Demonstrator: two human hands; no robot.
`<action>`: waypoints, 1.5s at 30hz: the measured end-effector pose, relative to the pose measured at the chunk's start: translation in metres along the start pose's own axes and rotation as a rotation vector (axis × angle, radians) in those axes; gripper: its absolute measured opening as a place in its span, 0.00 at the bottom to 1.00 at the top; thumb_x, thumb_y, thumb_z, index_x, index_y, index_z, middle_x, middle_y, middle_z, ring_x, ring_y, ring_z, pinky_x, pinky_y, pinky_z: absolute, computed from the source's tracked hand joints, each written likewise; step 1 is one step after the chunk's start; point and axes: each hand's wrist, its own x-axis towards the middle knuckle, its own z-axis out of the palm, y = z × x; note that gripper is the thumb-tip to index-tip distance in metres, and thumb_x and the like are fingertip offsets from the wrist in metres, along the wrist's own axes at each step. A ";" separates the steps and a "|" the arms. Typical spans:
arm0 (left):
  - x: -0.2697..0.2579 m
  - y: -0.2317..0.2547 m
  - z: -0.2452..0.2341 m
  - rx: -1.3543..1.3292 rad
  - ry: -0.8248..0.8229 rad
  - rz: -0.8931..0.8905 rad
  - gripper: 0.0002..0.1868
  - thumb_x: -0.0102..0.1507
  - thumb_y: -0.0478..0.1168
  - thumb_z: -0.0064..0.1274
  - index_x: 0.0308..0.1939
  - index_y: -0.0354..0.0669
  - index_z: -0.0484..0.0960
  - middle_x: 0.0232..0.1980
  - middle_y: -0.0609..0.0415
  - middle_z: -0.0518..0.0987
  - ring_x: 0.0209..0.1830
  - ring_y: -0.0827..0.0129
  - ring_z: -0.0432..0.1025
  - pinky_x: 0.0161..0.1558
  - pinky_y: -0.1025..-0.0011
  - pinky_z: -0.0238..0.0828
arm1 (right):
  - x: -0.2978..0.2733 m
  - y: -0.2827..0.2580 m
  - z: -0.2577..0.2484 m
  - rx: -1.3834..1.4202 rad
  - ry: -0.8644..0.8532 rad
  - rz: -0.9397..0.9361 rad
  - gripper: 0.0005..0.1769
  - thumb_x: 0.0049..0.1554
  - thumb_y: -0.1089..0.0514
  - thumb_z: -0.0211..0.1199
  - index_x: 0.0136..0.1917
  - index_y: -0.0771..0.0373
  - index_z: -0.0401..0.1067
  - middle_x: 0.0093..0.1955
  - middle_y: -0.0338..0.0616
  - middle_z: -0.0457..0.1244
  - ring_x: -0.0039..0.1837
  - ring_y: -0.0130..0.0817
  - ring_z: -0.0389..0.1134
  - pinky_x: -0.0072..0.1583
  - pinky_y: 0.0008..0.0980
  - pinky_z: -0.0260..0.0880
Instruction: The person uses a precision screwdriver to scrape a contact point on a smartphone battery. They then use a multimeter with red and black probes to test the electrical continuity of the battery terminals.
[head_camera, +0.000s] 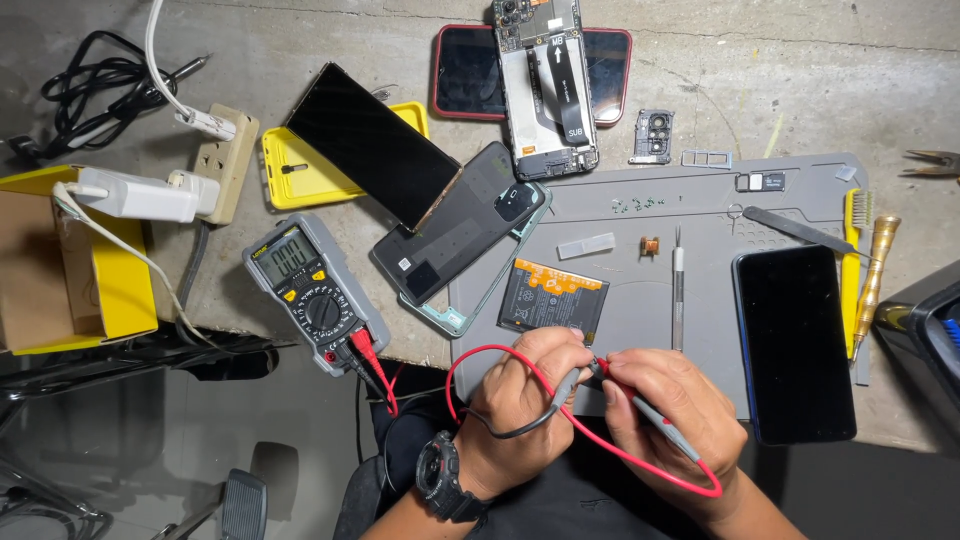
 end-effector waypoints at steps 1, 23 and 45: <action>0.000 0.000 0.000 0.000 0.000 0.000 0.10 0.77 0.27 0.46 0.58 0.29 0.83 0.59 0.35 0.84 0.61 0.45 0.86 0.65 0.57 0.87 | -0.001 0.000 0.000 0.000 0.000 0.000 0.06 0.64 0.69 0.71 0.54 0.73 0.79 0.50 0.58 0.75 0.49 0.47 0.80 0.56 0.38 0.85; -0.002 -0.001 0.000 -0.017 -0.003 -0.006 0.11 0.77 0.26 0.46 0.60 0.29 0.82 0.61 0.34 0.83 0.62 0.45 0.86 0.65 0.57 0.88 | 0.003 -0.003 0.000 -0.025 0.003 0.034 0.04 0.64 0.70 0.70 0.53 0.72 0.79 0.50 0.56 0.75 0.50 0.47 0.80 0.57 0.37 0.84; -0.005 -0.003 0.003 -0.063 0.006 -0.010 0.09 0.78 0.27 0.49 0.62 0.30 0.80 0.61 0.32 0.82 0.61 0.42 0.84 0.66 0.53 0.86 | -0.003 0.000 0.003 -0.053 0.012 0.026 0.04 0.64 0.70 0.70 0.54 0.71 0.79 0.51 0.55 0.75 0.50 0.46 0.80 0.57 0.36 0.83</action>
